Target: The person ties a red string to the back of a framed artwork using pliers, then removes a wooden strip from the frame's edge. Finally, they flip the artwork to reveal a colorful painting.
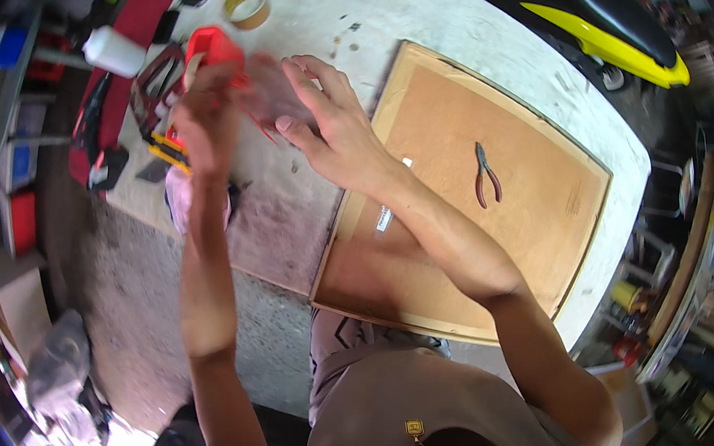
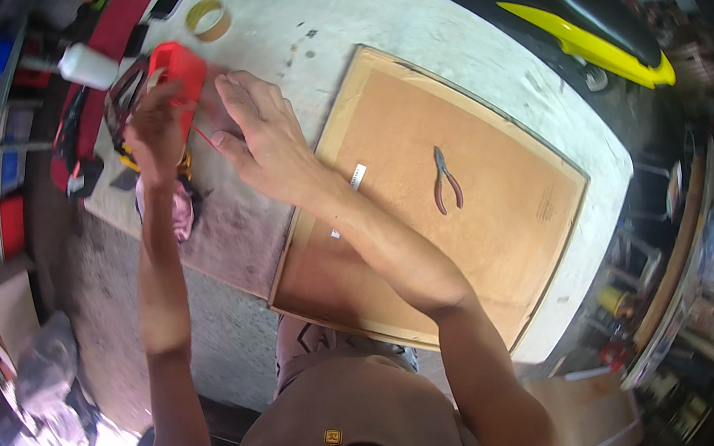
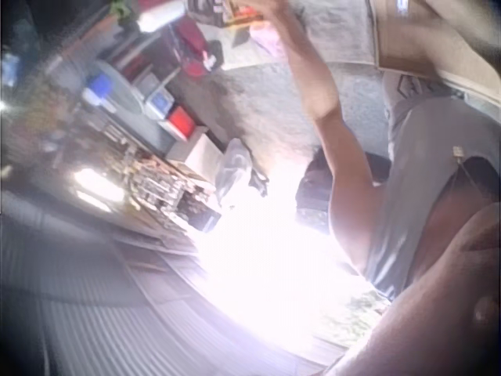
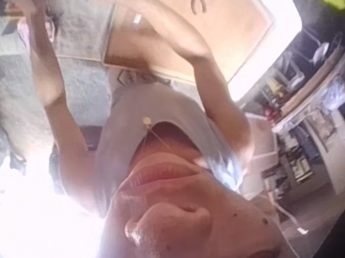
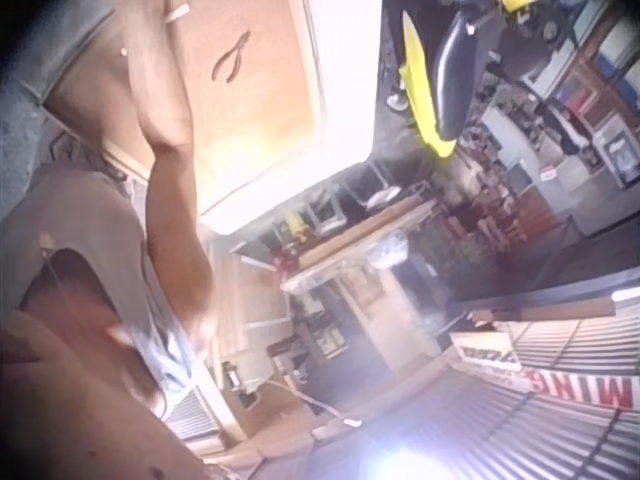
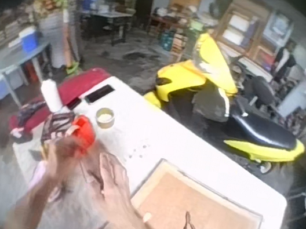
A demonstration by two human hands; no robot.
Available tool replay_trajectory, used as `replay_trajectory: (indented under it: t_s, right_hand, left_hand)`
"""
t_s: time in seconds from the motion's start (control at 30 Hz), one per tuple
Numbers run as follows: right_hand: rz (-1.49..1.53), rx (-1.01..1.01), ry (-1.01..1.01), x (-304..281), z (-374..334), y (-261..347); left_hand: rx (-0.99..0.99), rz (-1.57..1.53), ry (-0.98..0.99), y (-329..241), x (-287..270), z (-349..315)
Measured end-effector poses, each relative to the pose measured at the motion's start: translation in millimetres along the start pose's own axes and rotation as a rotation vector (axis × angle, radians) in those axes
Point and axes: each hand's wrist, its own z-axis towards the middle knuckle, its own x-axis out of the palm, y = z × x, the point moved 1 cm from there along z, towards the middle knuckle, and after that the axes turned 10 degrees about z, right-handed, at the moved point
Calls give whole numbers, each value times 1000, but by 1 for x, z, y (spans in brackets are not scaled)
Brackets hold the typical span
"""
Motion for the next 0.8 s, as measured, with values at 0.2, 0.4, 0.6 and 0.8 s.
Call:
replay_trajectory:
  t_s: [0.2, 0.4, 0.6, 0.8]
  right_hand:
    - [-743, 504, -170, -81, -84, -34]
    - [-923, 774, -393, -133, -223, -56]
    - [-215, 778, -495, -8, -152, -25]
    - [-182, 856, -255, 101, -100, -36]
  left_hand:
    - [48, 635, 819, 58, 10, 40]
    - [410, 496, 713, 0, 58, -86]
    - [529, 749, 600, 70, 40, -76]
    - [445, 455, 296, 27, 43, -43]
